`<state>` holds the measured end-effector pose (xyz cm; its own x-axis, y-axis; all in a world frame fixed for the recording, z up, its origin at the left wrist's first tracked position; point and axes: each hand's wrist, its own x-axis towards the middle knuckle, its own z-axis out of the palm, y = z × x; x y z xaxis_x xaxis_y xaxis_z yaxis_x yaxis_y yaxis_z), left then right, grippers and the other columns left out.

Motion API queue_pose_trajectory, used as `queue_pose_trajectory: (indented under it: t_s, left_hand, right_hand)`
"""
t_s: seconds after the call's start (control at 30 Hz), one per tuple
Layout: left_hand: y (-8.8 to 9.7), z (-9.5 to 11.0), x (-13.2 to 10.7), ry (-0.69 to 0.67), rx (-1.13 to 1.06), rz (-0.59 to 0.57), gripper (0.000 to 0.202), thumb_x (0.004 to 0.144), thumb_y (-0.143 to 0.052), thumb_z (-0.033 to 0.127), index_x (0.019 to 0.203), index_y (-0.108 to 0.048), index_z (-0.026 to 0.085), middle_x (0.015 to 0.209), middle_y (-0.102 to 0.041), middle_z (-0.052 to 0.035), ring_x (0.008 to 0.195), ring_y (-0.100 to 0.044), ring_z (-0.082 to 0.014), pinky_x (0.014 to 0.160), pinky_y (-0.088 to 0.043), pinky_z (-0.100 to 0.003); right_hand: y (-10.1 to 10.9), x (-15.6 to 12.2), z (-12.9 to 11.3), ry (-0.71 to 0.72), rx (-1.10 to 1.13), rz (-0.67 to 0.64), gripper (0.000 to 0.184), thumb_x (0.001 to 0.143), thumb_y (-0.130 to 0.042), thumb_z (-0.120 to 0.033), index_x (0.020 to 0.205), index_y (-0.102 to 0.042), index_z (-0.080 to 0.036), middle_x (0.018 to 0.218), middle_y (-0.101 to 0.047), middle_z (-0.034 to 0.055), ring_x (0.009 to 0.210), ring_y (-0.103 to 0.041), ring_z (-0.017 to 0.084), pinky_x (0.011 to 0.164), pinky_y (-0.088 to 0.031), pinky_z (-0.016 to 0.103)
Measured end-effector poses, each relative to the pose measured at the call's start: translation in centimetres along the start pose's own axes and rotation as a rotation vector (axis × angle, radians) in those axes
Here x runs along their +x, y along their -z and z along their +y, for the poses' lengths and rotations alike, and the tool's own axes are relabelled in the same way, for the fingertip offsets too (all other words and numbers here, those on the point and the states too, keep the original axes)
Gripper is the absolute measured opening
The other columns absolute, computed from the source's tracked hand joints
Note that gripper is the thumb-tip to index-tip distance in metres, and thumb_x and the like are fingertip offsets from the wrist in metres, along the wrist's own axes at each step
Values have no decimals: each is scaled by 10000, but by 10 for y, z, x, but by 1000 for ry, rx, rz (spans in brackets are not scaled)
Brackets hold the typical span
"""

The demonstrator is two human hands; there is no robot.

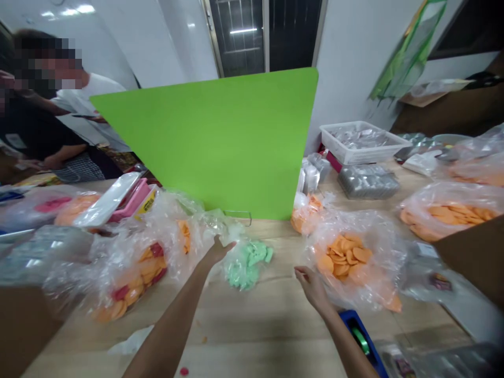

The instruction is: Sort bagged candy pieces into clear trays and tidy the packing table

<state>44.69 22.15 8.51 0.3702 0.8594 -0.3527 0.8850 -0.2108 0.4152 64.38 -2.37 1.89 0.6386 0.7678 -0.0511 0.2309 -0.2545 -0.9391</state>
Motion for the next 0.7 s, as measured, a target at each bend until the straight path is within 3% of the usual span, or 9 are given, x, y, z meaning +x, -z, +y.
queue_pose_trajectory:
  t_s: [0.07,0.17,0.27,0.33,0.37,0.47,0.57,0.63,0.7]
  left_hand:
    - [12,-9,-23,-64,-125,50,800,733,-411,543,1321,-116,88,1011,-587,-123,757,-599,-160,698,-438,-254]
    - [19,-34,-68,-154,-326,309,530,772,-387,430,1211,-347,136,1026,-548,-91,792,-561,-141,745,-436,-256]
    - [9,-60,-113,-156,-344,471,354,789,-365,382,1042,-482,164,1011,-554,-79,872,-536,-173,797,-421,-290]
    - [-6,-65,-135,-171,-332,454,289,796,-363,365,971,-506,185,994,-568,-68,905,-534,-187,823,-410,-305]
    - [-15,-61,-142,-198,-339,418,268,801,-359,359,946,-512,193,977,-576,-61,912,-537,-188,830,-408,-307]
    - [-45,-16,-147,-385,-391,228,253,817,-351,351,909,-538,208,948,-592,-51,932,-539,-177,851,-401,-301]
    - [-73,65,-121,-535,-496,38,289,792,-421,366,990,-537,191,1048,-573,-82,1019,-503,-186,913,-361,-325]
    - [-85,121,-89,-470,-620,-66,474,730,-520,406,1137,-454,172,1216,-483,-108,1147,-415,-199,971,-306,-323]
    - [-92,166,-53,-329,-725,-156,726,699,-548,471,1284,-262,151,1356,-317,-128,1241,-297,-203,1003,-262,-304]
  right_hand:
    - [6,-18,10,-20,-11,4,328,758,-444,-441,828,-588,-154,787,-637,95,735,-597,251,699,-467,398]
    - [24,-37,16,-16,-44,40,376,762,-425,-468,866,-578,-140,830,-620,114,794,-581,260,754,-448,419]
    - [67,-37,15,56,-257,372,502,720,-462,-518,1004,-549,-114,1115,-497,184,1085,-418,318,906,-325,474]
    - [106,-27,14,-21,-390,679,621,672,-503,-548,1078,-507,-79,1205,-398,232,1154,-317,365,910,-289,508]
    - [124,-20,14,-125,-386,770,662,653,-514,-556,1092,-490,-61,1187,-402,253,1137,-331,381,880,-312,513]
    - [154,1,16,-401,-200,719,642,621,-523,-541,1005,-521,-28,921,-545,243,899,-516,355,700,-426,448]
    - [151,12,16,-378,-103,591,514,631,-492,-482,905,-557,-52,632,-566,115,596,-553,248,522,-441,344]
    - [150,10,16,-320,-95,571,472,645,-461,-466,912,-552,-88,560,-533,47,535,-525,212,498,-430,315]
    - [161,0,19,-251,-122,558,443,652,-437,-480,888,-559,-125,570,-534,35,573,-530,216,549,-438,326]
